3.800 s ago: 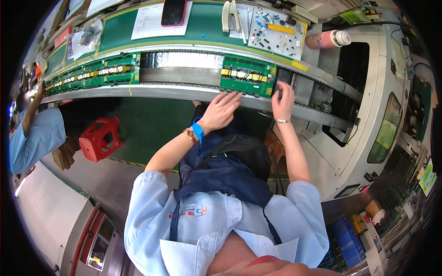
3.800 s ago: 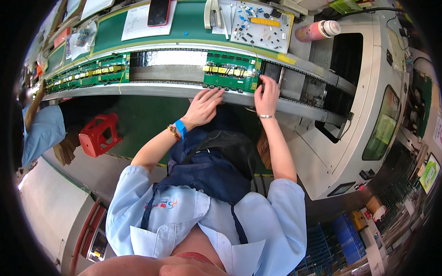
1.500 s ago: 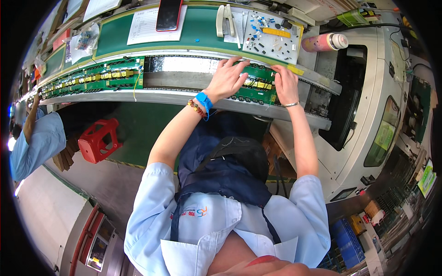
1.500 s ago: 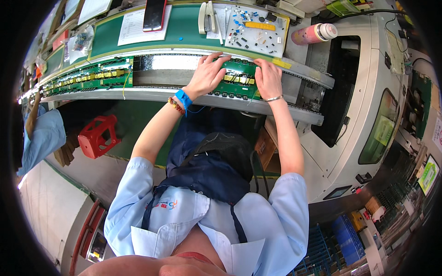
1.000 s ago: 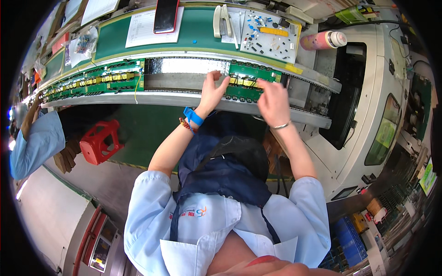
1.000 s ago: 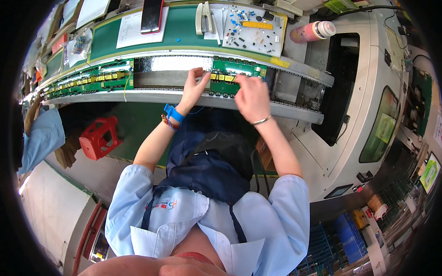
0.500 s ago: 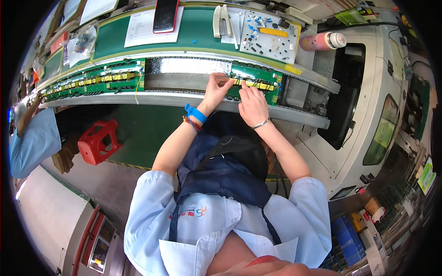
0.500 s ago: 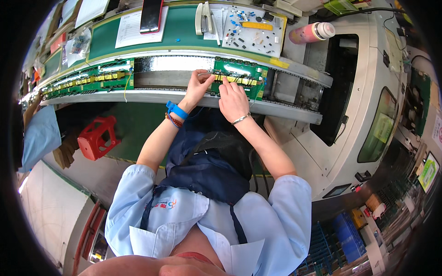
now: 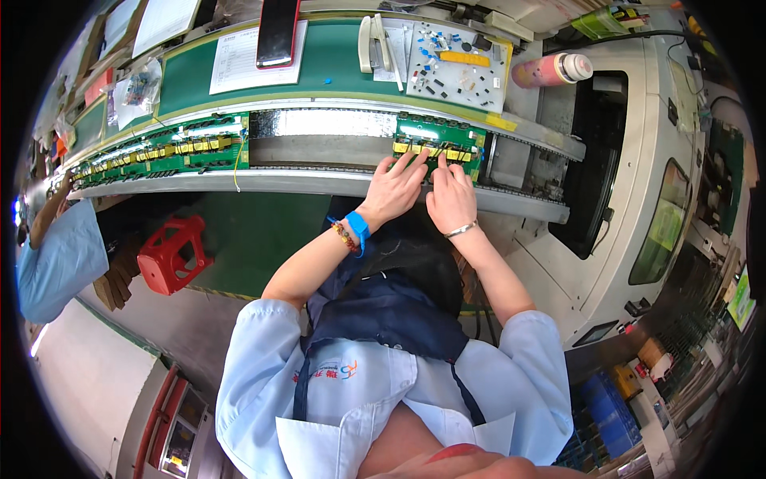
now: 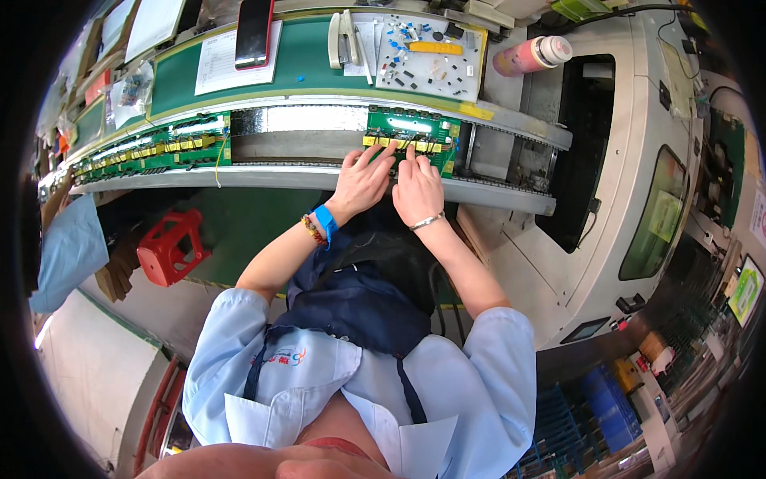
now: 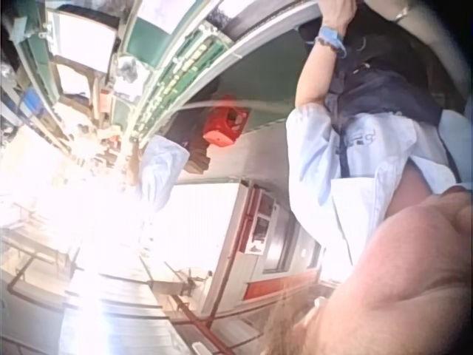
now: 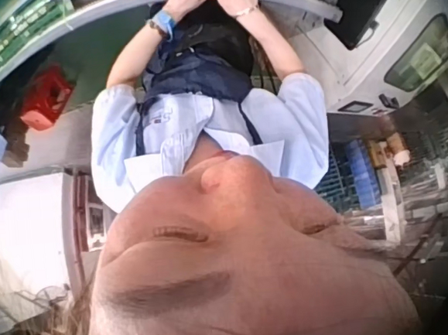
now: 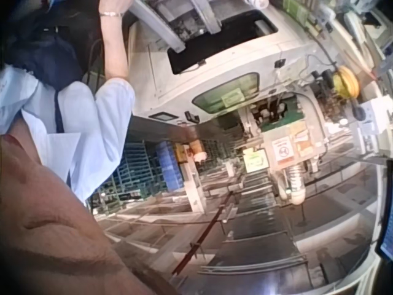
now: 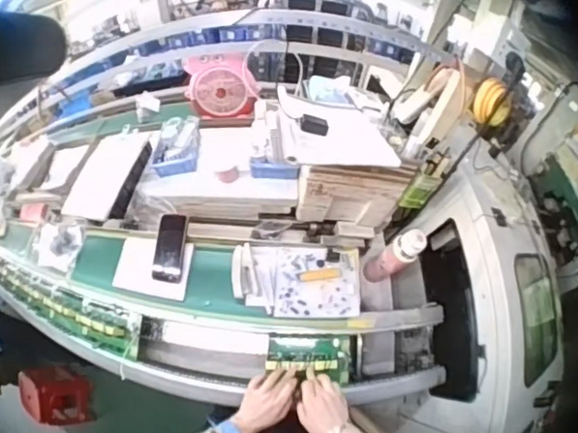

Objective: The recorder is assembling electronic components onto PCB boards on a conveyor belt.

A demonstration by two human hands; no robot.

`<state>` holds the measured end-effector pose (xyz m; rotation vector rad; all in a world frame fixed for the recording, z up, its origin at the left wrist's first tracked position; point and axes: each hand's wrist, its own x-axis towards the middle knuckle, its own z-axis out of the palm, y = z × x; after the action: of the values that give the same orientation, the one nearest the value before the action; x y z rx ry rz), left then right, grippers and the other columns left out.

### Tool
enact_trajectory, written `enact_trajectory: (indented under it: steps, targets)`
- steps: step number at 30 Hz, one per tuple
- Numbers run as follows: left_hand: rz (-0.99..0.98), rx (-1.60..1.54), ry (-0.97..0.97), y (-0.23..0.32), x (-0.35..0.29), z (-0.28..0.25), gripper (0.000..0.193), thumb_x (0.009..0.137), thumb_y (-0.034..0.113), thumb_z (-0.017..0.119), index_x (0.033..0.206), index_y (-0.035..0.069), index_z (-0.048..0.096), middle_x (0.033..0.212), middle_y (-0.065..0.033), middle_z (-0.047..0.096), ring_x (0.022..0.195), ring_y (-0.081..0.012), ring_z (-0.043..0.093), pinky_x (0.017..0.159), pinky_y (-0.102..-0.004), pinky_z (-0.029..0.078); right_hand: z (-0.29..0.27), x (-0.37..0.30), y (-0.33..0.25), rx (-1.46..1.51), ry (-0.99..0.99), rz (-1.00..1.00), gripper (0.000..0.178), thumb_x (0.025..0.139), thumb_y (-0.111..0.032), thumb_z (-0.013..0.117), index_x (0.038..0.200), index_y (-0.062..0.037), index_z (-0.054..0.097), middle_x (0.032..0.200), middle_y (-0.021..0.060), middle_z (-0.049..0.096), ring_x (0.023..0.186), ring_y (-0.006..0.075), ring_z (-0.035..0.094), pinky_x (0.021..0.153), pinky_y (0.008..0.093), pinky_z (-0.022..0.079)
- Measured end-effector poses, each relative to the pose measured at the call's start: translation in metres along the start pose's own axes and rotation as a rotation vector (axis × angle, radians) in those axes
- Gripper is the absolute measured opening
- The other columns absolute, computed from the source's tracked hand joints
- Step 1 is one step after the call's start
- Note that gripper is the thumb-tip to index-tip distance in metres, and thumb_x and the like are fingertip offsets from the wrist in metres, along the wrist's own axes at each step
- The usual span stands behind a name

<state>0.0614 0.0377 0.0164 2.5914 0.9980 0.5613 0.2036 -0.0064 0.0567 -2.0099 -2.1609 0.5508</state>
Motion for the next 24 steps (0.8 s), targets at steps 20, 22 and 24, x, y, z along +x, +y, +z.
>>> enact_trajectory:
  steps: [20, 22, 24]
  targets:
    - [0.057, -0.186, -0.114, 0.033, 0.033, 0.019, 0.023, 0.069, 0.013, 0.059, 0.091, 0.006, 0.052, 0.120, -0.0123, 0.053, 0.076, -0.0195, 0.053, 0.063, -0.0317, 0.044, -0.013, -0.004, 0.038, 0.045, 0.005, 0.217, 0.034, 0.070, -0.008, 0.055, 0.103, 0.0018, 0.057, 0.078, 0.0062, 0.062, 0.085, 0.0246, 0.053, 0.076, 0.0384, 0.041]
    - [0.056, -0.184, -0.131, 0.033, 0.033, 0.018, 0.024, 0.069, 0.012, 0.059, 0.091, 0.006, 0.053, 0.121, -0.0126, 0.053, 0.076, -0.0198, 0.053, 0.064, -0.0321, 0.044, -0.017, -0.006, 0.047, 0.109, 0.031, 0.200, 0.031, 0.070, -0.008, 0.055, 0.100, -0.0014, 0.058, 0.078, 0.0048, 0.062, 0.084, 0.0245, 0.053, 0.075, 0.0381, 0.042]
    - [0.041, -0.209, -0.155, 0.034, 0.035, 0.009, 0.025, 0.067, 0.010, 0.060, 0.091, 0.005, 0.053, 0.121, -0.0118, 0.052, 0.076, -0.0211, 0.053, 0.066, -0.0333, 0.044, -0.019, -0.009, 0.063, 0.233, 0.144, 0.151, 0.023, 0.067, -0.003, 0.053, 0.089, -0.0062, 0.060, 0.076, 0.0026, 0.062, 0.082, 0.0232, 0.053, 0.071, 0.0381, 0.042]
